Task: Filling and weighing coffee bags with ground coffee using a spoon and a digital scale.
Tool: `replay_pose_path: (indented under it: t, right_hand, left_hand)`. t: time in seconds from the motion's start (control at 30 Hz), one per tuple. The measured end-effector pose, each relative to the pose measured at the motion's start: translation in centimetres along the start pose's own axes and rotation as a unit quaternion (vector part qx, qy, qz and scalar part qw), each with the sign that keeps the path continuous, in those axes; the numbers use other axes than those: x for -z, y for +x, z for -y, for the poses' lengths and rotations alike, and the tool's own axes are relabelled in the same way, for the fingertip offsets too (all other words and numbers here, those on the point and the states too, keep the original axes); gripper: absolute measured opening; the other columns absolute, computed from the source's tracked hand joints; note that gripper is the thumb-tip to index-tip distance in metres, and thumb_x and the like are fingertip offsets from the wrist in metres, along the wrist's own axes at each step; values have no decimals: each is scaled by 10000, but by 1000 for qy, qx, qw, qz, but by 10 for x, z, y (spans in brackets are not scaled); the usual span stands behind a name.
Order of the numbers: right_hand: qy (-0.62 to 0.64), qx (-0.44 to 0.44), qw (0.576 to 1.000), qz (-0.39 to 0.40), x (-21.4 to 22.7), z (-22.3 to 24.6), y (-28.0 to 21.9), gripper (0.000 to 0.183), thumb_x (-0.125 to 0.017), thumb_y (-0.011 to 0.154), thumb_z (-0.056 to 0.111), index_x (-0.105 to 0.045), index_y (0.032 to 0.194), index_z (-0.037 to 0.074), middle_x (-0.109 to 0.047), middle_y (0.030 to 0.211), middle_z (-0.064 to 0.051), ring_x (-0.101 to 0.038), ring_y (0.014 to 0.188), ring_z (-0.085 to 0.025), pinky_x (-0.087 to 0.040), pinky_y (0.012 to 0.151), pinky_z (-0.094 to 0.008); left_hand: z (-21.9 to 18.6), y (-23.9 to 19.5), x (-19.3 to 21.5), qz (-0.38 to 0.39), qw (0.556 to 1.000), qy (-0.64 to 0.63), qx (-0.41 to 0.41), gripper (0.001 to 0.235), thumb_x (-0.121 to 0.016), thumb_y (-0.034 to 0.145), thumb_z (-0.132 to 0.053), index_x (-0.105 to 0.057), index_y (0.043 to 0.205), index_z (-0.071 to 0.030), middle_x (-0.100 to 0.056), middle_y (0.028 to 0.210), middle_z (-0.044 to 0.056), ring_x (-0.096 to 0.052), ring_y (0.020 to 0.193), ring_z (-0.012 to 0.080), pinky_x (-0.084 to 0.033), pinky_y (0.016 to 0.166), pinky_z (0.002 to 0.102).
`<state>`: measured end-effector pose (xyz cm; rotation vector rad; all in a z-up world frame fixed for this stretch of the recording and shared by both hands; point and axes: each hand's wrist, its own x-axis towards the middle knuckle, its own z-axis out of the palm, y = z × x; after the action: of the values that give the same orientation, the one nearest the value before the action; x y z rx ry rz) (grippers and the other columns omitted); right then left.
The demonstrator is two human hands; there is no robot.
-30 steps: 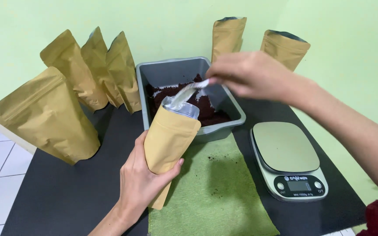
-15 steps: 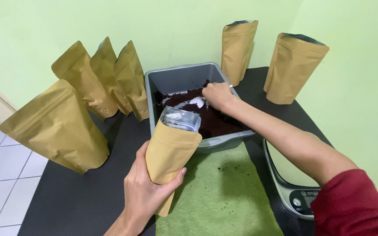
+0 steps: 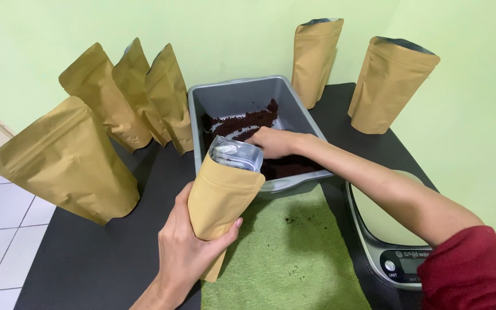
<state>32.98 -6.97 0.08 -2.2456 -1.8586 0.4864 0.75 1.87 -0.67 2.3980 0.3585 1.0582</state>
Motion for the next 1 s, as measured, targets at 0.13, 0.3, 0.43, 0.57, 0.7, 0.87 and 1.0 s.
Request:
replay_pose_path:
  t: [0.13,0.3,0.43,0.57,0.7,0.87,1.0]
  right_hand:
    - [4,-8,1000,-9,13,1,-13,413,-500,912,67,-732,1245,142,-776,1188,-79,-744,958,-249,-522,851,-375]
    - [22,-57,998,-4,49,19,-48,225,-493,955,47,-543,740,93,-654,738,-8,-548,698,-148,-407,724,-310]
    - [25,-110,994,-6,81,37,-79,248,-470,1009,68,-584,789,81,-699,814,-28,-636,770,-147,-461,764,-305]
    - [-24,-174,984,-13,108,52,-108,255,-486,1046,188,-715,966,109,-762,896,1,-683,827,-120,-490,798,-297]
    - [-67,-202,977,-15,135,67,-133,312,-509,1050,234,-695,839,96,-753,817,13,-601,703,-134,-423,695,-301]
    - [-76,-209,975,-18,166,117,-160,322,-485,1054,214,-730,882,95,-736,821,0,-640,765,-133,-459,733,-286]
    - [-92,-198,976,4,174,154,-164,335,-503,1057,257,-722,857,102,-720,778,8,-594,692,-139,-433,690,-285]
  left_hand:
    - [-1,-1,1,-4,1000,-7,-16,907,-868,676,-535,-508,1361,-60,-699,1164,62,-712,952,209,-610,661,401]
    - [-3,-4,1,15,1000,-4,-22,953,-863,662,-569,-490,1391,-81,-711,1198,60,-728,1012,226,-621,686,429]
    - [-6,-7,0,13,1000,-14,-17,951,-858,649,-585,-504,1381,-90,-717,1193,32,-721,1011,196,-613,650,393]
    - [-9,-10,0,5,999,-9,-39,930,-862,657,-575,-524,1375,-89,-707,1224,33,-720,1011,190,-614,633,395]
    - [-12,-12,1,16,999,-9,-35,914,-868,656,-559,-525,1377,-114,-716,1211,22,-716,1044,195,-608,695,407]
    - [-13,-12,0,19,1000,1,-16,925,-858,643,-585,-532,1384,-138,-724,1166,29,-711,1027,187,-618,666,413]
    - [-16,-11,3,20,1000,0,-20,906,-848,664,-591,-532,1378,-131,-731,1150,42,-715,1030,192,-625,678,422]
